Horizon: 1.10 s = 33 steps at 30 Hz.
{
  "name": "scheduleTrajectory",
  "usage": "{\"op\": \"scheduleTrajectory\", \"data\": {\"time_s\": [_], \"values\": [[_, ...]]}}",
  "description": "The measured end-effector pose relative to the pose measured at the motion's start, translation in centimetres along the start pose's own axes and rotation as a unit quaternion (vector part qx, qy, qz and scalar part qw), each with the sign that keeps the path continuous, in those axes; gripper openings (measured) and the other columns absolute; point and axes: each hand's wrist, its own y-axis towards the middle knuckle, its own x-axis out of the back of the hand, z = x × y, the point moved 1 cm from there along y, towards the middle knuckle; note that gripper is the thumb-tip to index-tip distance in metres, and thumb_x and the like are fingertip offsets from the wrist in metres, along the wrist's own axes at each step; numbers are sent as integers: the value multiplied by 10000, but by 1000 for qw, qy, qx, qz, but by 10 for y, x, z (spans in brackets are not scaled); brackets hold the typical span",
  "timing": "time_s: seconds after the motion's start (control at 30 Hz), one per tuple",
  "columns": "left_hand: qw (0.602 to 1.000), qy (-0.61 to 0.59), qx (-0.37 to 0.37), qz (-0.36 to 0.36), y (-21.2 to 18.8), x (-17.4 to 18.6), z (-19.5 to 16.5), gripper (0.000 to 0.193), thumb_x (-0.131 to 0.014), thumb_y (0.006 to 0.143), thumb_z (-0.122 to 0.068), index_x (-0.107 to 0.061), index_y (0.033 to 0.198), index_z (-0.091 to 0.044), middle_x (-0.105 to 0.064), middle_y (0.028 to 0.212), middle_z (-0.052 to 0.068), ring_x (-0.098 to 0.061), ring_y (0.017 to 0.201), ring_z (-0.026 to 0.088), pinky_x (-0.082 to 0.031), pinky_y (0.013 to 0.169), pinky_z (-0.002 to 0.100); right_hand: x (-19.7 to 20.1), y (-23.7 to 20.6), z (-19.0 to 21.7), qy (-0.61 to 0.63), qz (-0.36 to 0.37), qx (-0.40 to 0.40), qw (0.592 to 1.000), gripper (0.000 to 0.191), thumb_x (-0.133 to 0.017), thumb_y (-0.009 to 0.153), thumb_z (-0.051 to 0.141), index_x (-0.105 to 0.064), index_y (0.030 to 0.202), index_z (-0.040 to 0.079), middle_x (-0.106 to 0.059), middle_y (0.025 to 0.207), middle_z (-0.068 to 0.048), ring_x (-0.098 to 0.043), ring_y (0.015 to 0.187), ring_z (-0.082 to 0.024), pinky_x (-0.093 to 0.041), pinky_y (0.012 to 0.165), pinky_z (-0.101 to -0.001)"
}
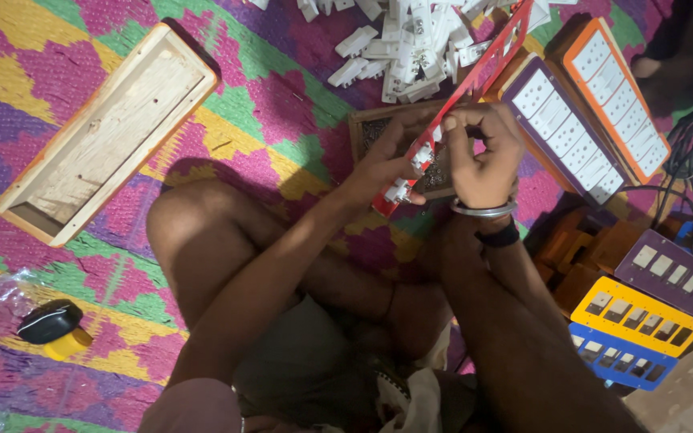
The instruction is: The person sits on a colorful mat and assembles white electrical socket modules into a red plastic strip. They pick up each module, align it with the strip, and press it into place, repeating the process for multiple units.
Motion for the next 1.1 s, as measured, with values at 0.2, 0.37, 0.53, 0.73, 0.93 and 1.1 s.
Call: {"op": "scheduleTrajectory", "data": {"time_s": [0.2,0.37,0.53,0.73,0.93,1.1], "values": [[999,-6,48,-26,-4,-9,-9,841,-570,798,-73,-268,1578,-164,-384,1543,82,-494,1344,245,-666,801,401,-1,0,-11,22,-6,-37,999,74,-704,1059,53,-683,1039,-16,-643,962,-59,-645,855,-124,-517,780,-261],[998,-13,51,-31,-6,-13,-12,854,-570,787,-80,-273,1584,-155,-389,1535,107,-494,1328,271,-660,817,415,-1,-3,-31,152,-2,-82,985,77,-699,1050,56,-641,1052,6,-671,981,-27,-609,894,-108,-499,840,-255],[998,27,51,-14,-10,-14,-11,841,-582,799,-85,-263,1573,-171,-379,1548,83,-499,1323,256,-651,822,400,-2,1,-49,134,-39,-90,986,100,-711,1005,7,-621,1039,30,-633,931,-21,-579,847,-123,-490,792,-264],[999,1,38,-3,-10,-15,-9,822,-587,812,-70,-298,1576,-164,-407,1538,94,-522,1217,244,-622,802,382,1,-5,-47,205,-41,-86,974,160,-692,1045,-83,-579,1085,24,-608,913,-32,-549,831,-105,-453,773,-247],[999,17,42,16,-9,-11,-7,817,-586,814,-94,-281,1567,-177,-423,1515,81,-534,1216,211,-632,801,374,0,-6,-46,280,-35,-107,953,186,-656,1001,-110,-543,1043,32,-609,966,-27,-602,882,-119,-505,808,-267],[999,14,31,29,-9,-10,0,824,-611,813,-110,-287,1568,-166,-423,1530,77,-535,1152,234,-599,798,385,0,-11,-45,185,-16,-63,981,228,-666,939,-114,-528,1042,35,-619,923,-30,-615,827,-111,-523,761,-273]]}}
